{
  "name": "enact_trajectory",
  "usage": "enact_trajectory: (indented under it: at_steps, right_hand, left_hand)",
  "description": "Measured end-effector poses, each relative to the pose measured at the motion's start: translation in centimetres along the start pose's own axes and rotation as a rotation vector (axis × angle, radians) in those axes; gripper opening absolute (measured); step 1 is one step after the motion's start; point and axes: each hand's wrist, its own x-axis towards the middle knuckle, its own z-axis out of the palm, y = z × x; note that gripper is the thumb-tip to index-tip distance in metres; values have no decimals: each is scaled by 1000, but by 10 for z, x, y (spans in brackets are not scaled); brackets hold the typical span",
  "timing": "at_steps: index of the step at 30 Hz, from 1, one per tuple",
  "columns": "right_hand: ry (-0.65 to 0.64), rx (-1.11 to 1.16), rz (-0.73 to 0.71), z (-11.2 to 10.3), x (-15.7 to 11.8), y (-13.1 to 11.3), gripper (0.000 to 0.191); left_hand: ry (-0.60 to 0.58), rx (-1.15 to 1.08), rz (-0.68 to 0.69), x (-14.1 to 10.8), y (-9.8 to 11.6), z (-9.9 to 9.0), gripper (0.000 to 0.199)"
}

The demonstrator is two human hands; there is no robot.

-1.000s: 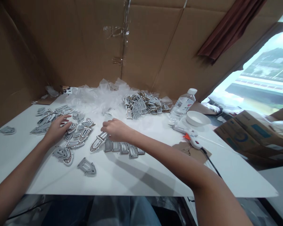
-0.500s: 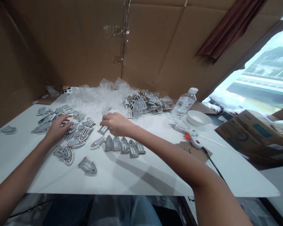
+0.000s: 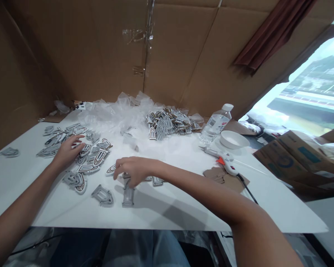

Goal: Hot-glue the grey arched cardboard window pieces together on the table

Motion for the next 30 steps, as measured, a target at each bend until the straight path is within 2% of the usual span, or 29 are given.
enact_trajectory:
  at_steps: [4,8,11,14,19,22,24,26,30]
  right_hand:
    - [80,-167,168,2,31,8,46]
    - [14,-300,153,10,55,8,28]
    - [51,-307,182,11,60,7,16]
    - [129,-291,251,4,56,7,18]
    - [339,-168,393,-16,26,10,31]
    - [469,210,496,-20,-8,4,39]
    - [403,451,575,-15,-32,-4,33]
    - [266,597,653,-4,-51,-12,31]
    - [106,649,737,18,-66,-24,35]
  left_hand:
    - [-7,-1,1,0,-1,0,40]
    - [-7,-1,-6,0,0,-1,40]
    - [-8,-1,-16,-1,3,-2,41]
    - [-13,1,-25,-1,5,-4,41]
    - [-13,7,-38,-2,5,-4,41]
    - [-5,13,-44,-2,3,-4,40]
    - [-5,13,-42,-2,2,-3,41]
    - [-9,11,-38,-1,1,-3,41]
    - [-14,6,-40,-1,2,-3,42]
